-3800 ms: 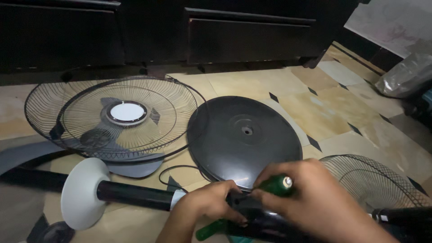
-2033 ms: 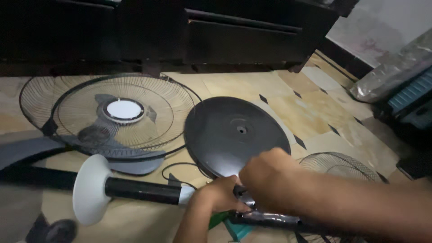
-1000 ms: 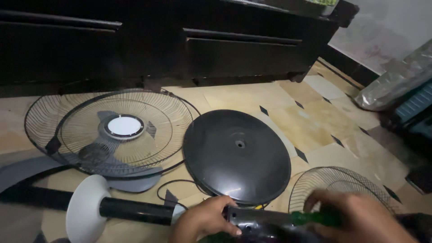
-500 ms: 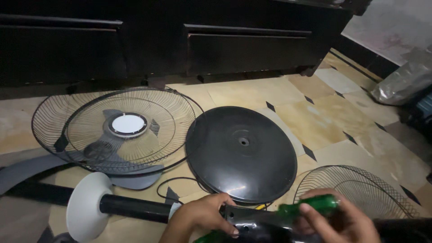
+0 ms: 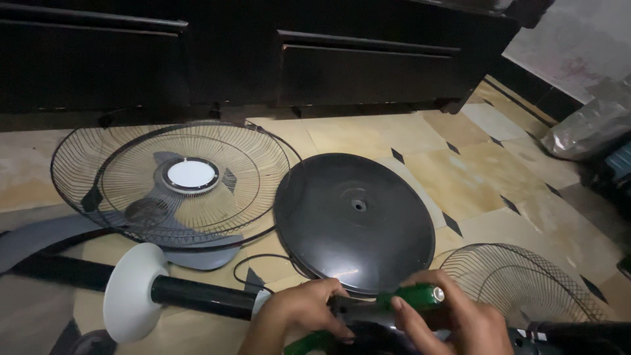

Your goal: The person uses a green-handled screwdriver to remove screws from the motor housing of a disassembled electric fan. They work on the motor casing while other fan components, including the cage and base, lie on the floor nearby.

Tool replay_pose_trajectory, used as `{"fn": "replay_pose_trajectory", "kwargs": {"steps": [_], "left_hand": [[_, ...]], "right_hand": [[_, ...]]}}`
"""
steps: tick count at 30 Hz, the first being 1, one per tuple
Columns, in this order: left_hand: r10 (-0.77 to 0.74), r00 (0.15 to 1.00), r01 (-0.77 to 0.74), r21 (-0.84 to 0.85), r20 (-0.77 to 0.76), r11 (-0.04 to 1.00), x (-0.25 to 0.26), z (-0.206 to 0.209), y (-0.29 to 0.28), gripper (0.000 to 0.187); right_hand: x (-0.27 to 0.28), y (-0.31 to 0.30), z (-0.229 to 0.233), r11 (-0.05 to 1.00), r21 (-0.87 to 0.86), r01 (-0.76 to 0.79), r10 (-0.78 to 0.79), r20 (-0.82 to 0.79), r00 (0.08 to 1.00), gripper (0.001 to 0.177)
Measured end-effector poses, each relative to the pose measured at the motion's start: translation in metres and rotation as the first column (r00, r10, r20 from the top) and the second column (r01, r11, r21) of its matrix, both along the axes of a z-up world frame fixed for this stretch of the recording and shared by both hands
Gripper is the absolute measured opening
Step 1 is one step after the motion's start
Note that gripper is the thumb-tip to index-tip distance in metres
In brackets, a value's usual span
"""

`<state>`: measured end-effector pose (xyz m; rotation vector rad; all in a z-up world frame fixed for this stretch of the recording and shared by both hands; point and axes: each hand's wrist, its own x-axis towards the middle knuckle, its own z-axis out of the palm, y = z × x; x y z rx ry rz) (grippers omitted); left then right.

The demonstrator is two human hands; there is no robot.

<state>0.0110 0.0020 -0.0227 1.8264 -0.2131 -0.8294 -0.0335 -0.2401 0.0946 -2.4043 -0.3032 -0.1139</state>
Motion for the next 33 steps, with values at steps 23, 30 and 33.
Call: {"fn": "replay_pose_trajectory", "kwargs": {"steps": [23,30,33], "left_hand": [[-0.028,0.998,0.025,0.056,0.052,0.998,0.005,-0.002,-0.002,0.086],[-0.025,0.998,0.019,0.101,0.057,0.995,0.002,-0.003,-0.002,0.084],[-0.042,0.995,0.024,0.191,0.091,0.981,0.005,0.002,-0.002,0.091]], "right_hand": [[0.013,0.06,0.09,0.857,-0.202,-0.473,0.378,-0.377,0.846,0.032],[0.014,0.049,0.073,0.852,-0.257,-0.456,0.379,-0.296,0.877,0.032],[0.015,0.038,0.054,0.892,-0.399,-0.212,0.132,-0.217,0.967,0.037]]}}
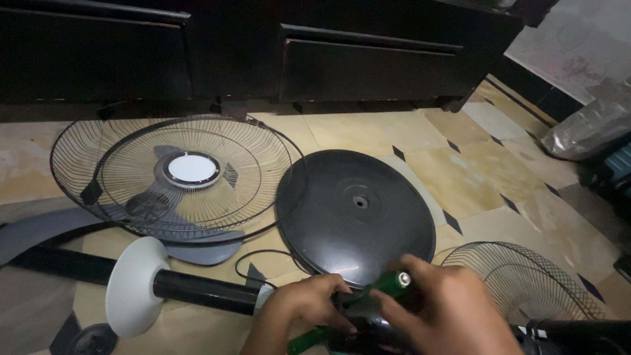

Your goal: The person uses a green-handled screwdriver to remove screws from the motor housing of a disassembled electric fan. They work on the motor casing while other fan components, including the cage and base, lie on the floor nearby.

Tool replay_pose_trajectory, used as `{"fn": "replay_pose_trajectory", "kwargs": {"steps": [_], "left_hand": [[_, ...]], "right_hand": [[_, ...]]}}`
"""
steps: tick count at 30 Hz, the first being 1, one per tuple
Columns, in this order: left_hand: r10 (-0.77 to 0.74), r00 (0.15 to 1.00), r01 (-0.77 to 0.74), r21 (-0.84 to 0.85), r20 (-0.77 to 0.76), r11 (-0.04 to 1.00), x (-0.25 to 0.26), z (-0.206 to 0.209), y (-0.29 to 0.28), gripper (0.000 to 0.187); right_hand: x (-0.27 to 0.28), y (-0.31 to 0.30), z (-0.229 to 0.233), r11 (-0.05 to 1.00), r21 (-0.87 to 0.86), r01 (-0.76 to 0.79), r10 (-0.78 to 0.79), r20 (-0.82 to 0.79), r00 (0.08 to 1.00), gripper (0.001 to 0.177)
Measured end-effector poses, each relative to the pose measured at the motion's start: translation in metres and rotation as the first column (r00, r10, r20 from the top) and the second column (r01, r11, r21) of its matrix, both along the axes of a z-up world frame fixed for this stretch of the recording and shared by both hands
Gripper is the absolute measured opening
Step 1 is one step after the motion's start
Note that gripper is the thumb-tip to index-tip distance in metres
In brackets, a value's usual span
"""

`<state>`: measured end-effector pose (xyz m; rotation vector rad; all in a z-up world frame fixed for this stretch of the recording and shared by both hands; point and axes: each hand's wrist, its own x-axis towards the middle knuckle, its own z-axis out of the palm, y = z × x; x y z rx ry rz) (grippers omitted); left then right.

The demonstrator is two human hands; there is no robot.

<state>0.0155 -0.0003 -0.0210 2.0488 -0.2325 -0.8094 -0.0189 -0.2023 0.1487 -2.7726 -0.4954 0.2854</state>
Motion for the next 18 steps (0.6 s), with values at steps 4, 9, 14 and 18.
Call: {"fn": "replay_pose_trajectory", "kwargs": {"steps": [4,9,14,18], "left_hand": [[-0.022,0.993,0.017,-0.044,-0.117,0.999,0.004,0.003,0.001,0.093],[0.033,0.998,-0.038,-0.089,-0.06,0.995,-0.003,-0.001,0.001,0.09],[0.04,0.995,-0.052,-0.129,-0.097,0.99,-0.002,-0.004,0.0,0.086],[0.059,0.993,-0.07,-0.108,-0.105,0.992,0.0,-0.005,-0.001,0.086]], "right_hand": [[-0.006,-0.006,-0.041,0.999,0.042,-0.023,0.007,0.335,0.942,0.054],[-0.012,-0.017,-0.072,0.991,0.136,0.006,-0.055,0.361,0.931,0.043],[-0.016,-0.012,-0.064,0.994,0.108,0.022,-0.056,0.322,0.945,0.036],[-0.017,0.009,-0.029,0.995,-0.023,0.094,-0.087,0.216,0.973,0.042]]}}
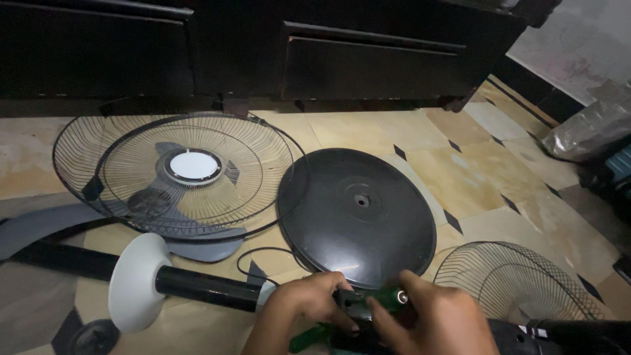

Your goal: The person uses a green-handled screwdriver to remove screws from the motor housing of a disassembled electric fan. They work on the motor casing while other fan components, including the cage and base, lie on the floor nearby.

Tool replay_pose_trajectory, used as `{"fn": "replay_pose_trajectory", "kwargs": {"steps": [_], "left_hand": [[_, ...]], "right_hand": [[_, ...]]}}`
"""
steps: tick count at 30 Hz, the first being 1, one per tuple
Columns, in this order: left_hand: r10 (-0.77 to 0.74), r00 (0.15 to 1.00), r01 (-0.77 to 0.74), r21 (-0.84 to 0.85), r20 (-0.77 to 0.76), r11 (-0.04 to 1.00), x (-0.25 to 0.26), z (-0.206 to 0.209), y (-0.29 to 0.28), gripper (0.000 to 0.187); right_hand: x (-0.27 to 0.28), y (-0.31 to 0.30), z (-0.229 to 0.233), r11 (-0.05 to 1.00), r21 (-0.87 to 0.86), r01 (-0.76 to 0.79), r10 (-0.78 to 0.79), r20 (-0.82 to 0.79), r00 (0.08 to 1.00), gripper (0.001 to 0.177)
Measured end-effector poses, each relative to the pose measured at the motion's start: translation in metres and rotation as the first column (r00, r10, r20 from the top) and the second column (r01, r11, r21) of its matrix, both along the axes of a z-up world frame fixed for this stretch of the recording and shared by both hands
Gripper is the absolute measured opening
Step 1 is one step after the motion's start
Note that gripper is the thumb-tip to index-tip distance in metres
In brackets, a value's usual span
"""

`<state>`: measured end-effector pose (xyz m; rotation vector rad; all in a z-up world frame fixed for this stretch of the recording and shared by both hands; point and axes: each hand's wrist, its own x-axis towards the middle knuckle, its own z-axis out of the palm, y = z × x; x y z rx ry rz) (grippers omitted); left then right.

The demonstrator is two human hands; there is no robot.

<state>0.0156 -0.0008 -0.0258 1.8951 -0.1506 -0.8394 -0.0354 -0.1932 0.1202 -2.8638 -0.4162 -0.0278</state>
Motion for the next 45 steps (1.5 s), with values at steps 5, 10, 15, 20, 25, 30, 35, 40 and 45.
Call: {"fn": "replay_pose_trajectory", "kwargs": {"steps": [5,10,15,20,25,30,35,40,45], "left_hand": [[0.004,0.999,-0.001,-0.044,0.05,0.999,-0.002,-0.002,0.0,0.082],[-0.066,0.991,0.059,0.057,0.118,0.997,0.002,-0.006,0.0,0.085],[-0.08,0.981,0.099,-0.098,0.179,0.99,0.004,-0.018,0.003,0.083],[-0.026,0.945,0.14,-0.329,0.326,0.934,-0.006,-0.019,0.001,0.069],[-0.012,0.991,0.006,0.043,0.135,0.999,-0.005,0.001,0.0,0.073],[-0.036,0.951,0.136,-0.311,0.307,0.941,-0.013,0.005,0.001,0.073],[-0.058,0.98,0.046,0.063,0.192,0.997,-0.004,0.004,0.002,0.087],[-0.035,0.998,0.035,-0.004,0.06,0.999,-0.002,0.006,0.002,0.097],[-0.086,0.996,0.086,0.133,-0.008,0.987,0.002,0.009,0.001,0.105]], "right_hand": [[0.006,0.042,0.054,0.891,-0.447,-0.076,-0.029,-0.224,0.974,0.037],[0.022,0.086,0.077,0.798,-0.537,-0.274,0.067,-0.372,0.926,0.03],[0.024,0.109,0.077,0.66,-0.564,-0.497,0.255,-0.455,0.853,0.025],[0.02,0.092,0.069,0.364,-0.532,-0.765,0.557,-0.534,0.636,0.016],[0.037,0.062,0.073,0.133,-0.489,-0.862,0.761,-0.507,0.405,0.018],[0.028,0.072,0.073,0.114,-0.535,-0.837,0.764,-0.491,0.418,0.014],[0.021,0.063,0.1,0.445,-0.639,-0.628,0.466,-0.434,0.771,0.03],[0.017,0.036,0.12,0.667,-0.717,-0.202,-0.127,-0.377,0.917,0.031],[0.014,0.032,0.119,0.827,-0.546,-0.135,-0.04,-0.297,0.954,0.037]]}}
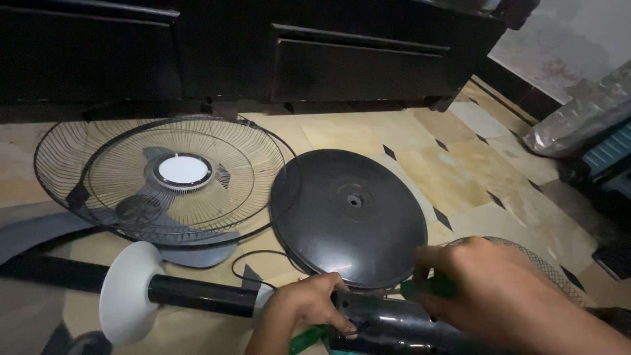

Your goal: The person uses a green-handled screwdriver to remove screws from the motor housing of a disassembled electric fan. They work on the motor casing while other fan components, including the cage and base, lie on the floor nearby.

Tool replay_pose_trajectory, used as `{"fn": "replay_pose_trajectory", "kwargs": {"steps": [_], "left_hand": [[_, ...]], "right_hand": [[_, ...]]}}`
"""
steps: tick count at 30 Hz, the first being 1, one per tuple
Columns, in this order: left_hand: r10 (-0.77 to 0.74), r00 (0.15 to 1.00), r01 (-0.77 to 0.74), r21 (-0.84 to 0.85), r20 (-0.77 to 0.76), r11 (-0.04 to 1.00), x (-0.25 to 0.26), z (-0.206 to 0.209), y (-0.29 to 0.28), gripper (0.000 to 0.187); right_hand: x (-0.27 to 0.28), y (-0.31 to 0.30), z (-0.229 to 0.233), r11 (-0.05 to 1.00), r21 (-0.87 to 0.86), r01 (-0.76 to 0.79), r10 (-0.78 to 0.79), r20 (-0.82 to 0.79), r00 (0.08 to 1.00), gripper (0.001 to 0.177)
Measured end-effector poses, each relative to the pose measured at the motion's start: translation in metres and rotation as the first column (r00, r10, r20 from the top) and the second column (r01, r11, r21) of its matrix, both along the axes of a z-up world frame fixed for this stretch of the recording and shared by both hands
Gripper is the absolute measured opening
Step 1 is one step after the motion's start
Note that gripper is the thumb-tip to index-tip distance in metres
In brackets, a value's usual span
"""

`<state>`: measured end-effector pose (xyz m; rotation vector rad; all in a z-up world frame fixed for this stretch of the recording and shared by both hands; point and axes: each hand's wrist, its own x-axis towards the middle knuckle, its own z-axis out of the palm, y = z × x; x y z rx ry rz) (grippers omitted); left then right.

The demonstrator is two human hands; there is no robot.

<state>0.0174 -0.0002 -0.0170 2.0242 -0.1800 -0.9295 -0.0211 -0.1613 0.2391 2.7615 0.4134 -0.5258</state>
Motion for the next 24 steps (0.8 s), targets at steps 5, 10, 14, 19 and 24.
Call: {"fn": "replay_pose_trajectory", "kwargs": {"steps": [5,10,14,19,24], "left_hand": [[-0.002,0.994,0.008,-0.055,0.106,0.998,-0.001,-0.004,0.0,0.104],[0.007,0.996,-0.003,-0.043,0.089,0.999,-0.002,-0.005,-0.001,0.101],[-0.012,0.998,0.012,-0.002,0.06,1.0,0.002,-0.002,-0.001,0.097],[-0.005,0.997,0.007,-0.031,0.082,0.999,-0.002,-0.002,0.0,0.095],[0.006,0.998,-0.005,-0.017,0.064,1.0,-0.004,0.002,0.0,0.095]], "right_hand": [[0.001,0.008,-0.012,0.997,0.019,0.074,-0.072,-0.076,0.995,0.03],[-0.006,0.012,-0.024,0.998,0.022,-0.054,0.054,-0.011,0.998,0.028],[-0.006,0.021,-0.035,0.997,-0.045,-0.068,0.067,-0.015,0.998,0.027],[-0.009,0.033,-0.049,0.997,-0.065,0.033,-0.034,-0.017,0.999,0.022],[-0.016,0.04,-0.054,0.997,-0.038,-0.062,0.061,-0.017,0.998,0.026]]}}
